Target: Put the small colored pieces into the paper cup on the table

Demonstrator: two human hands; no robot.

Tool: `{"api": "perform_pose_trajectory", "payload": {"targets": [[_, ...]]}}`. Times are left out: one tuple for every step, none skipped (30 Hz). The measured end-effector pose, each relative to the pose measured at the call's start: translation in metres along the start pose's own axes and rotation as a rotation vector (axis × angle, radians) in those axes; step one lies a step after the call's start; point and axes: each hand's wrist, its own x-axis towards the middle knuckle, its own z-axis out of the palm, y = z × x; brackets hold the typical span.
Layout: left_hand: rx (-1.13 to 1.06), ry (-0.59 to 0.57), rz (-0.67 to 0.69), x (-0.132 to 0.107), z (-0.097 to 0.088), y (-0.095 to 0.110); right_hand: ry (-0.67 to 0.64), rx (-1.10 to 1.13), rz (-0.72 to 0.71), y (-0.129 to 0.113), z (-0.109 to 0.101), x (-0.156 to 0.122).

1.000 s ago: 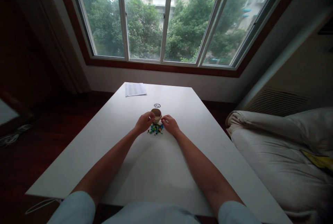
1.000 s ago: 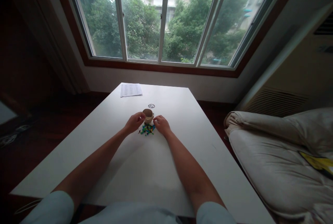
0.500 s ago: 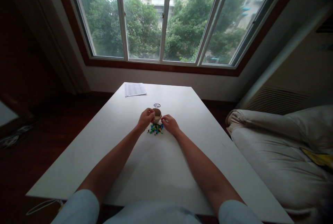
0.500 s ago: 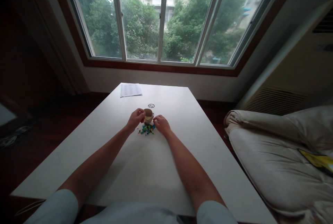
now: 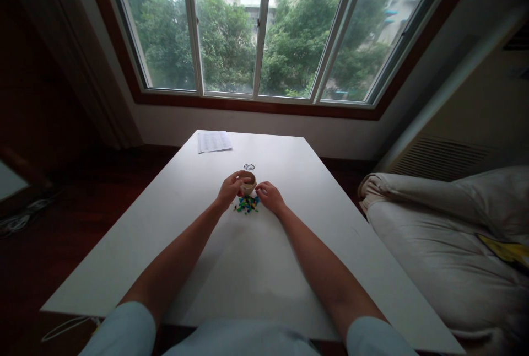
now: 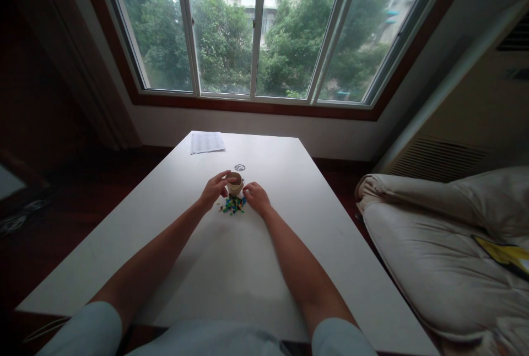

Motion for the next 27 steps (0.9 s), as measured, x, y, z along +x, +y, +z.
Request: {"api": "perform_pose_trajectory", "payload": {"targets": [[0.013, -0.006, 0.002, 0.0, 0.0, -0.001, 0.001, 0.0, -0.002, 0.0, 0.0, 0.0], [0.034, -0.008, 0.007, 0.001, -0.001, -0.001, 0.002, 0.001, -0.001, -0.001, -0.001, 0.0], [0.063, -0.006, 0.013, 0.002, -0.002, -0.002, 0.002, 0.002, 0.002, -0.002, -0.002, 0.0], [0.099, -0.002, 0.023, 0.002, -0.003, -0.002, 0.001, 0.003, 0.006, -0.002, -0.003, 0.0], [0.141, 0.004, 0.036, 0.003, -0.004, -0.002, 0.003, 0.004, 0.012, -0.003, -0.005, 0.0], [0.185, 0.012, 0.054, 0.003, -0.006, -0.002, 0.011, 0.004, 0.018, -0.003, -0.007, 0.0], [0.235, 0.017, 0.077, 0.002, -0.008, 0.0, 0.024, 0.0, 0.025, -0.002, -0.009, 0.001], [0.29, 0.021, 0.106, 0.002, -0.01, 0.002, 0.042, -0.006, 0.035, -0.001, -0.012, 0.001], [0.356, 0.028, 0.134, 0.001, -0.013, 0.005, 0.06, -0.016, 0.048, 0.0, -0.014, 0.002], [0.438, 0.03, 0.164, -0.001, -0.017, 0.009, 0.069, -0.026, 0.064, 0.001, -0.017, 0.003], [0.537, 0.027, 0.198, -0.002, -0.02, 0.013, 0.059, -0.038, 0.081, 0.002, -0.02, 0.004], [0.653, 0.02, 0.237, -0.004, -0.024, 0.018, 0.025, -0.048, 0.095, 0.002, -0.022, 0.005], [0.773, 0.006, 0.283, -0.005, -0.029, 0.022, -0.032, -0.057, 0.099, 0.002, -0.025, 0.006], [0.887, -0.003, 0.324, -0.006, -0.033, 0.026, -0.103, -0.065, 0.095, 0.001, -0.027, 0.007], [0.981, -0.019, 0.347, -0.006, -0.037, 0.029, -0.179, -0.072, 0.084, 0.0, -0.029, 0.009], [1.052, -0.026, 0.351, -0.007, -0.041, 0.032, -0.259, -0.077, 0.068, -0.003, -0.031, 0.01], [1.104, -0.051, 0.339, -0.006, -0.046, 0.033, -0.324, -0.083, 0.056, -0.005, -0.033, 0.011], [1.142, -0.075, 0.317, -0.006, -0.05, 0.033, -0.382, -0.088, 0.052, -0.008, -0.035, 0.012], [1.172, -0.107, 0.287, -0.005, -0.054, 0.032, -0.439, -0.093, 0.051, -0.011, -0.038, 0.012], [1.193, -0.148, 0.255, -0.005, -0.057, 0.03, -0.483, -0.104, 0.049, -0.014, -0.039, 0.013], [1.205, -0.204, 0.226, -0.004, -0.061, 0.027, -0.511, -0.127, 0.048, -0.016, -0.041, 0.014], [1.216, -0.264, 0.189, -0.003, -0.063, 0.024, -0.526, -0.153, 0.048, -0.019, -0.042, 0.014], [1.232, -0.309, 0.146, -0.002, -0.065, 0.02, -0.532, -0.181, 0.048, -0.02, -0.042, 0.014], [1.244, -0.364, 0.109, -0.002, -0.067, 0.016, -0.532, -0.204, 0.047, -0.021, -0.042, 0.014], [1.252, -0.428, 0.084, -0.002, -0.067, 0.013, -0.532, -0.221, 0.044, -0.022, -0.042, 0.014], [1.259, -0.481, 0.074, -0.002, -0.067, 0.01, -0.532, -0.23, 0.038, -0.022, -0.041, 0.013], [1.267, -0.505, 0.071, -0.002, -0.067, 0.008, -0.533, -0.233, 0.031, -0.022, -0.039, 0.013]]}}
